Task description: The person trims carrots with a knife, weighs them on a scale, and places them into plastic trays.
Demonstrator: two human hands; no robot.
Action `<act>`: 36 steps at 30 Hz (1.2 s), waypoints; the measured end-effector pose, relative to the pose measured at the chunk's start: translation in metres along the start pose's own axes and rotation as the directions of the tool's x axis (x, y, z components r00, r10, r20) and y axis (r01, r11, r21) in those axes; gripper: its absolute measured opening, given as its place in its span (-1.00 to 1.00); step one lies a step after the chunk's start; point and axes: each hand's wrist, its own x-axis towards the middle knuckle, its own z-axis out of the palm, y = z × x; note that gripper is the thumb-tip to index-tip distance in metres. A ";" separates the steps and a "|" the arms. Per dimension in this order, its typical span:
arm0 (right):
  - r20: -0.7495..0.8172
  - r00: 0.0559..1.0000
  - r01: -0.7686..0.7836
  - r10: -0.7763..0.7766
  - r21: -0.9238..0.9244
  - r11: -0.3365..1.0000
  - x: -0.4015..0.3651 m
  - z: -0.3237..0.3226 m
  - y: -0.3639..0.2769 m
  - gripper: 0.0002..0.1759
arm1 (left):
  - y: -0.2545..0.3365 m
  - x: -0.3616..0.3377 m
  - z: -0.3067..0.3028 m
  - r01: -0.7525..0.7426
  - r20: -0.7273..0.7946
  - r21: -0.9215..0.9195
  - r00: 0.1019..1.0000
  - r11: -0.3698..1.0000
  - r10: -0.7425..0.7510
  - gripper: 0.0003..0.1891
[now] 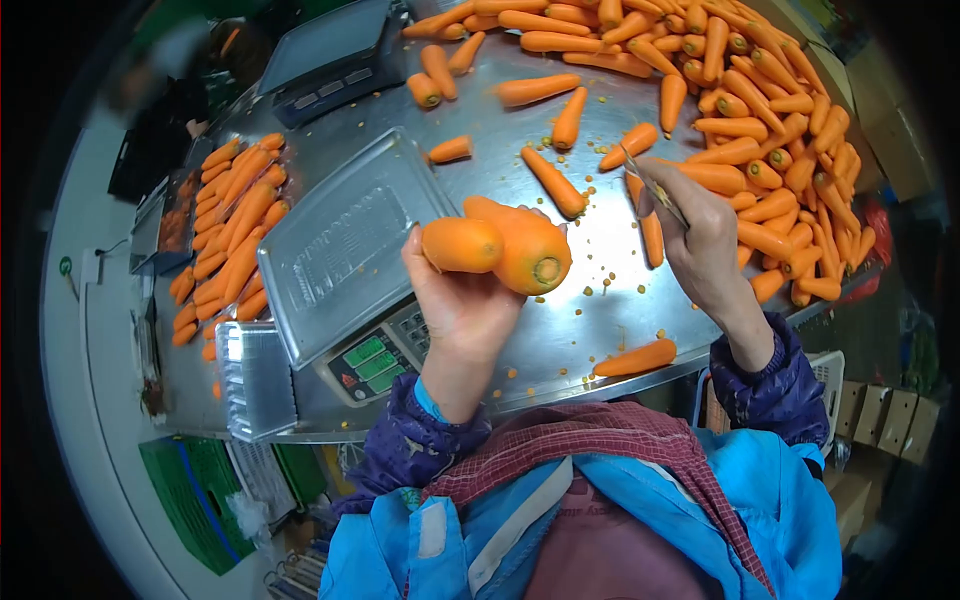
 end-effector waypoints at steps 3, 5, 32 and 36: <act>0.079 0.997 -0.016 0.009 0.080 0.997 -0.002 0.008 -0.007 -0.69 | 0.007 -0.003 -0.004 -0.035 0.067 0.015 0.997 0.999 0.034 -0.35; 0.046 0.996 0.068 -0.073 0.099 0.993 -0.003 0.019 -0.013 -0.67 | 0.015 -0.008 -0.004 -0.067 0.116 0.033 0.991 0.997 0.063 -0.28; -0.025 0.957 0.264 -0.289 -0.339 0.903 0.029 0.047 -0.015 -0.64 | 0.027 -0.017 -0.018 0.081 0.085 -0.017 0.993 0.997 -0.079 -0.20; -0.072 0.963 0.245 -0.261 -0.183 0.952 0.021 0.042 -0.017 -0.58 | 0.023 -0.017 -0.013 0.074 0.050 -0.049 0.996 0.996 -0.072 -0.18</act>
